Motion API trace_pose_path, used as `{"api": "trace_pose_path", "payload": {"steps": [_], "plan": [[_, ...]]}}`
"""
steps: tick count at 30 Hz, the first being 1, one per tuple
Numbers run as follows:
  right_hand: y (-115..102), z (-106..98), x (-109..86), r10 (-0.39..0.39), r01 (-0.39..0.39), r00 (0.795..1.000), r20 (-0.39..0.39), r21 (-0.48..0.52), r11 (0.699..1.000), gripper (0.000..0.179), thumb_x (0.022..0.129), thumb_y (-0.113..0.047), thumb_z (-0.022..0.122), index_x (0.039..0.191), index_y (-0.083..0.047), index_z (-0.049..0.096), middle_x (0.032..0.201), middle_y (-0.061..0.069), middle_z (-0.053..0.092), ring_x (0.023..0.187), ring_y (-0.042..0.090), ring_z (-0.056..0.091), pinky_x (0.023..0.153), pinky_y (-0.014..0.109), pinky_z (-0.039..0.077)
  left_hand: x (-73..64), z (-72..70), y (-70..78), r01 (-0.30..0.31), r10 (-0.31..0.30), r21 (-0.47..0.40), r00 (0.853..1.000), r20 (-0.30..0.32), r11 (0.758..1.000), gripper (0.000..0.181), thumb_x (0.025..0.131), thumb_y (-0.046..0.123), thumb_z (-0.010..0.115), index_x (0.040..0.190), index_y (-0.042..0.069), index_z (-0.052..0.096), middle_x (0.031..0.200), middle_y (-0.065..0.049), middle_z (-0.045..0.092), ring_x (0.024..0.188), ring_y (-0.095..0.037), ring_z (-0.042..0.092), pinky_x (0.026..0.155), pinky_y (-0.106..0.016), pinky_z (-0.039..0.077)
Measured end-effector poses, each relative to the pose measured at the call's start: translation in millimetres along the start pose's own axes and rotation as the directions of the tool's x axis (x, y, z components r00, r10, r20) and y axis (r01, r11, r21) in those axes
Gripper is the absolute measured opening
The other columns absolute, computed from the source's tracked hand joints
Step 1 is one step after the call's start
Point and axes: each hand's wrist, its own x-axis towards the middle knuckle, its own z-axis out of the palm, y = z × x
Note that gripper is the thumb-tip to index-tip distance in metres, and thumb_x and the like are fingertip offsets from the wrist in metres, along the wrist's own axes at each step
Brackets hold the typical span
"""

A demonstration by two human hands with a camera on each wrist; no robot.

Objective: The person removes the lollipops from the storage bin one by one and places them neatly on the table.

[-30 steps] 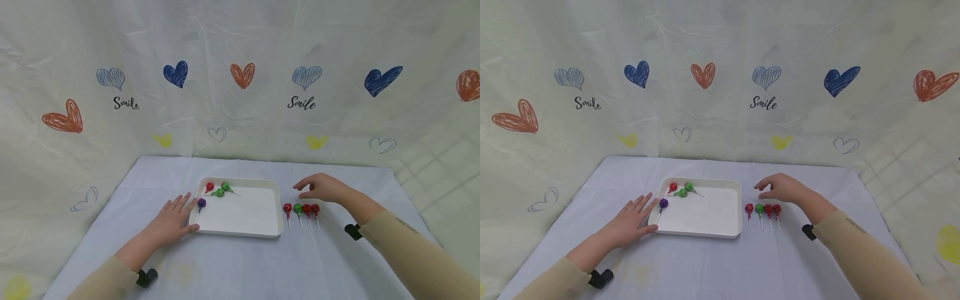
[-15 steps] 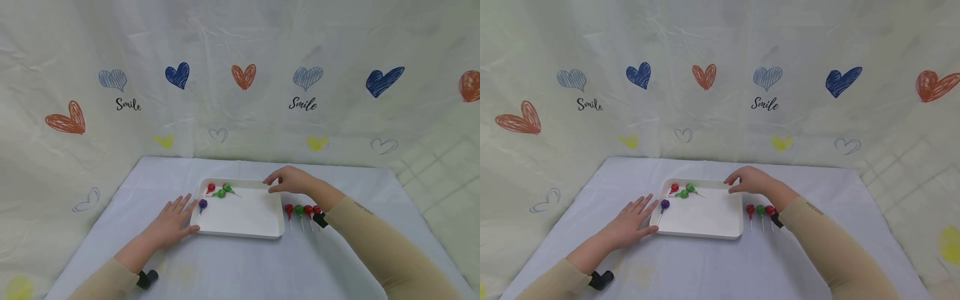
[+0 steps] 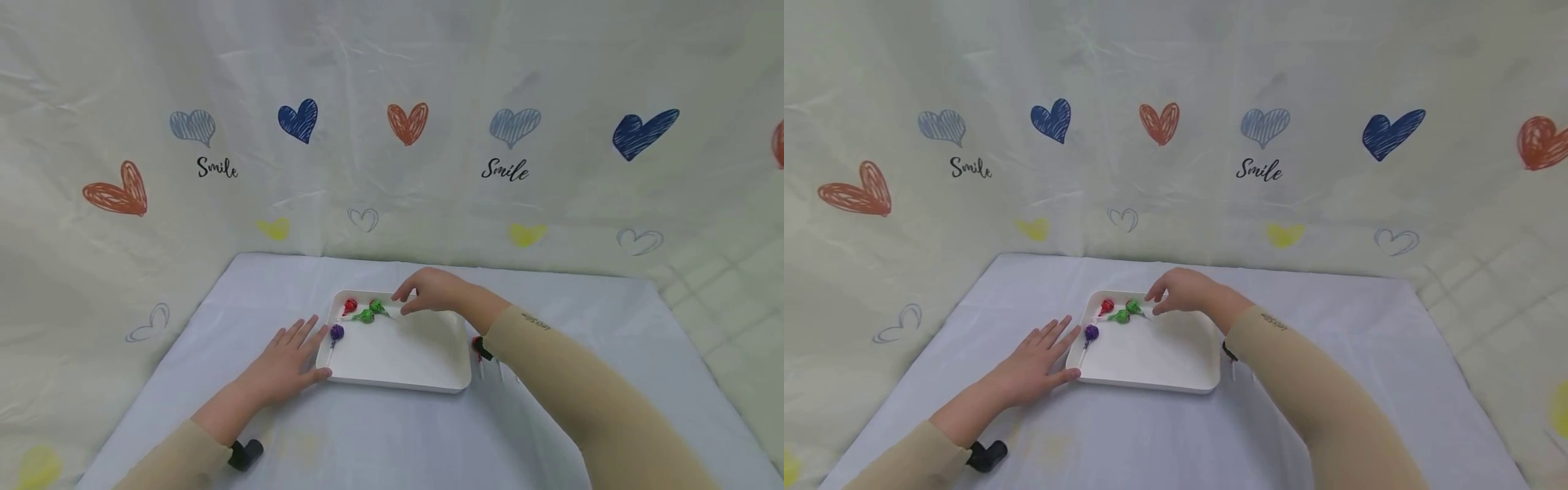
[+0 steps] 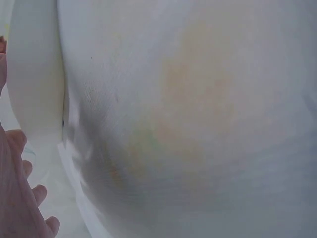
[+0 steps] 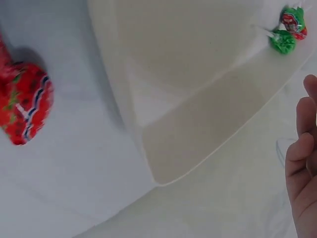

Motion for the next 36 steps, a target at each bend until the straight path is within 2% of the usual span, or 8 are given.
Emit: {"api": "trace_pose_path", "payload": {"steps": [5, 12, 18, 22, 30, 36], "plan": [[-14.7, 7.7, 21.1, 0.021, -0.019, 1.0, 0.023, -0.061, 0.998, 0.034, 0.088, -0.033, 0.077, 0.121, -0.026, 0.073, 0.1, -0.015, 0.068, 0.098, 0.011, 0.057, 0.086, 0.032, 0.051, 0.2, 0.8, -1.7, 0.0, 0.0, -0.008, 1.0, 0.003, 1.0, 0.096, 0.087, 0.082, 0.033, 0.16, 0.019, 0.021, 0.167, -0.007, 0.008, 0.151, -0.035, 0.009, 0.119, -0.059, 0.011], [-25.3, 19.1, 39.0, 0.029, -0.026, 0.999, 0.029, -0.114, 0.993, 0.033, 0.088, -0.035, 0.077, 0.12, -0.031, 0.073, 0.096, -0.015, 0.066, 0.094, 0.01, 0.057, 0.084, 0.03, 0.05, 0.5, -0.1, -0.2, 0.008, -0.008, -0.006, 1.0, 0.002, 1.0, 0.092, 0.09, 0.076, 0.042, 0.16, 0.019, 0.021, 0.167, -0.007, 0.008, 0.151, -0.034, 0.01, 0.119, -0.058, 0.011], [-31.0, 30.4, 48.3, 0.007, -0.002, 0.999, 0.036, -0.146, 0.989, 0.033, 0.088, -0.034, 0.076, 0.121, -0.029, 0.073, 0.099, -0.015, 0.07, 0.094, 0.007, 0.058, 0.093, 0.032, 0.049, 0.4, -0.7, 0.9, 0.006, -0.006, -0.011, 1.0, 0.0, 1.0, 0.091, 0.091, 0.073, 0.045, 0.16, 0.019, 0.021, 0.167, -0.007, 0.009, 0.151, -0.035, 0.01, 0.119, -0.059, 0.011], [-36.2, 36.1, 53.7, 0.018, -0.013, 0.999, 0.028, -0.191, 0.982, 0.033, 0.089, -0.035, 0.076, 0.121, -0.029, 0.073, 0.098, -0.014, 0.068, 0.091, 0.01, 0.057, 0.091, 0.031, 0.049, 0.3, -1.5, 1.0, 0.001, -0.001, -0.011, 1.0, 0.0, 1.0, 0.09, 0.091, 0.072, 0.046, 0.16, 0.019, 0.022, 0.167, -0.007, 0.009, 0.151, -0.035, 0.011, 0.119, -0.058, 0.012], [-42.1, 43.4, 60.7, 0.058, -0.05, 0.998, 0.027, -0.228, 0.972, 0.038, 0.088, -0.039, 0.076, 0.124, -0.028, 0.072, 0.108, -0.011, 0.069, 0.096, 0.011, 0.057, 0.096, 0.034, 0.049, -0.5, -2.9, 0.7, -0.006, 0.006, -0.011, 1.0, 0.005, 1.0, 0.095, 0.088, 0.08, 0.035, 0.16, 0.019, 0.021, 0.167, -0.007, 0.009, 0.151, -0.034, 0.01, 0.12, -0.057, 0.011], [-44.1, 44.4, 62.6, 0.041, -0.031, 0.999, 0.032, -0.248, 0.968, 0.035, 0.089, -0.039, 0.075, 0.121, -0.026, 0.073, 0.108, -0.01, 0.069, 0.096, 0.012, 0.057, 0.096, 0.035, 0.049, -1.1, -6.3, 2.1, 0.007, -0.006, -0.015, 1.0, 0.018, 1.0, 0.091, 0.091, 0.073, 0.045, 0.159, 0.019, 0.022, 0.167, -0.007, 0.009, 0.151, -0.034, 0.01, 0.12, -0.057, 0.012]]}}
